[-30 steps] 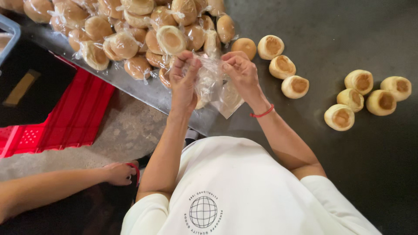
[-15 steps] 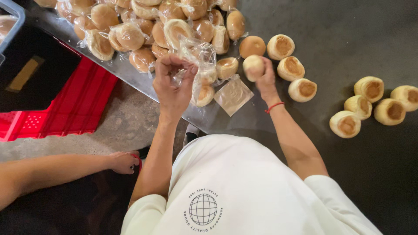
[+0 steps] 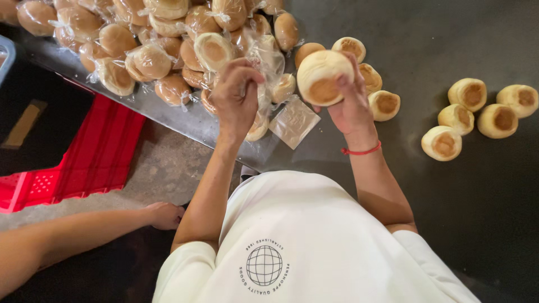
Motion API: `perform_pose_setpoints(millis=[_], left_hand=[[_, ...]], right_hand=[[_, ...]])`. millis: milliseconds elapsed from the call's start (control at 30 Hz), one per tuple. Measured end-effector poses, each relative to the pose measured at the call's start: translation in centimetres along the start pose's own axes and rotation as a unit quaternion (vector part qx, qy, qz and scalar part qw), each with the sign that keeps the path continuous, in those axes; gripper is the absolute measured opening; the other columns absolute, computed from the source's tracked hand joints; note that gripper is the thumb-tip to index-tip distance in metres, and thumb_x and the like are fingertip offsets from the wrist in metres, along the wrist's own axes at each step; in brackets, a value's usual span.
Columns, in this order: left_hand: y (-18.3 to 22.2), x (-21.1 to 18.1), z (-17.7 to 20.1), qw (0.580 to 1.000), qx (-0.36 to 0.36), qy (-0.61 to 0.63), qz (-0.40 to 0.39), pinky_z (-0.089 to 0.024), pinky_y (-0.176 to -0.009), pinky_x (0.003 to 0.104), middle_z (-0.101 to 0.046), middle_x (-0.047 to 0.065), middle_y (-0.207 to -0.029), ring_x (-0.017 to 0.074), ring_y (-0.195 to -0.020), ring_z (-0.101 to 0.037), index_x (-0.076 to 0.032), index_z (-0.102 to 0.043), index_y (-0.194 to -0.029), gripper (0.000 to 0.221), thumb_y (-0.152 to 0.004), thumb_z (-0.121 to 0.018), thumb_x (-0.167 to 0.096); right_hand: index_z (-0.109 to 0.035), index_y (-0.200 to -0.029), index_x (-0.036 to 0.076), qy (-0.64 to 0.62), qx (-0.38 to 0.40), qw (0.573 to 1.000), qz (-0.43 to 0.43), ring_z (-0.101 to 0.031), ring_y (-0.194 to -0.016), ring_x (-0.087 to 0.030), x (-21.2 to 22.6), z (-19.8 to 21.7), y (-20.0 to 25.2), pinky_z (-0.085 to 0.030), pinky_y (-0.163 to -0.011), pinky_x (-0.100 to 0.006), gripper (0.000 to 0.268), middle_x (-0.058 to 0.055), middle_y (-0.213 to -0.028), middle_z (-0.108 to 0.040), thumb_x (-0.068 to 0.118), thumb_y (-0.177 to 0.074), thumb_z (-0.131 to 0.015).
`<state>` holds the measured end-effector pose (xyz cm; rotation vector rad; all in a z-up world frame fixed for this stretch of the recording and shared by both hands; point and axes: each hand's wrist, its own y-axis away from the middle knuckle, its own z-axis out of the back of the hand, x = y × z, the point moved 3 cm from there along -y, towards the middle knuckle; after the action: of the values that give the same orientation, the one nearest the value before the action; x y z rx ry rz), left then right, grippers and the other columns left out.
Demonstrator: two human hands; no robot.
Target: The person places bread rolls into small plastic bags by hand and ties each bag closed.
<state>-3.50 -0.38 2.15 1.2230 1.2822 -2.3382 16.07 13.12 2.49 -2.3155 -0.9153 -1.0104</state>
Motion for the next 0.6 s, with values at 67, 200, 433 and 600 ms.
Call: perform_pose_setpoints(millis=[67, 200, 433, 600], left_hand=[[-0.1, 0.5, -0.7, 1.000, 0.022, 0.007, 0.020, -0.060, -0.088, 0.025, -0.068, 0.008, -0.119, 0.0176, -0.104, -0.071, -0.010, -0.071, -0.108, 0.030, -0.092, -0.066, 0.014], [0.4, -0.6, -2.0, 0.988, 0.079, 0.095, 0.097, -0.060, -0.085, 0.028, -0.064, 0.016, -0.128, 0.0246, -0.110, -0.069, -0.006, -0.069, -0.125, 0.043, -0.088, -0.061, 0.014], [-0.4, -3.2, -2.1, 0.980, 0.146, 0.128, 0.050, -0.059, -0.092, 0.033, -0.063, 0.016, -0.139, 0.0278, -0.119, -0.068, 0.000, -0.066, -0.129, 0.041, -0.089, -0.070, 0.003], [-1.6, -1.4, -0.6, 0.985, 0.169, -0.015, 0.023, -0.058, -0.092, 0.034, -0.066, 0.014, -0.138, 0.0286, -0.116, -0.069, -0.001, -0.069, -0.125, 0.046, -0.080, -0.060, 0.006]], right_hand=[[-0.042, -0.144, 0.006, 0.022, -0.014, 1.000, 0.003, -0.068, -0.107, -0.028, 0.0, -0.4, -0.2, -0.058, -0.069, -0.038, 0.056, -0.015, -0.129, -0.062, 0.016, -0.096, -0.069], [-0.041, -0.148, 0.002, 0.160, -0.014, 0.985, 0.065, -0.060, -0.129, -0.021, -1.4, -1.0, 0.2, -0.051, -0.114, -0.037, 0.066, -0.010, -0.136, -0.059, 0.009, -0.093, -0.078], [-0.055, -0.138, -0.002, -0.062, -0.066, 0.994, -0.058, -0.060, -0.127, -0.023, -3.4, -0.5, -0.2, -0.051, -0.111, -0.039, 0.047, -0.011, -0.132, -0.063, 0.014, -0.098, -0.076], [-0.054, -0.136, 0.004, -0.223, -0.012, 0.973, -0.060, -0.064, -0.115, -0.034, -1.1, -0.2, -1.1, -0.053, -0.091, -0.042, 0.048, -0.015, -0.128, -0.064, 0.021, -0.097, -0.077]])
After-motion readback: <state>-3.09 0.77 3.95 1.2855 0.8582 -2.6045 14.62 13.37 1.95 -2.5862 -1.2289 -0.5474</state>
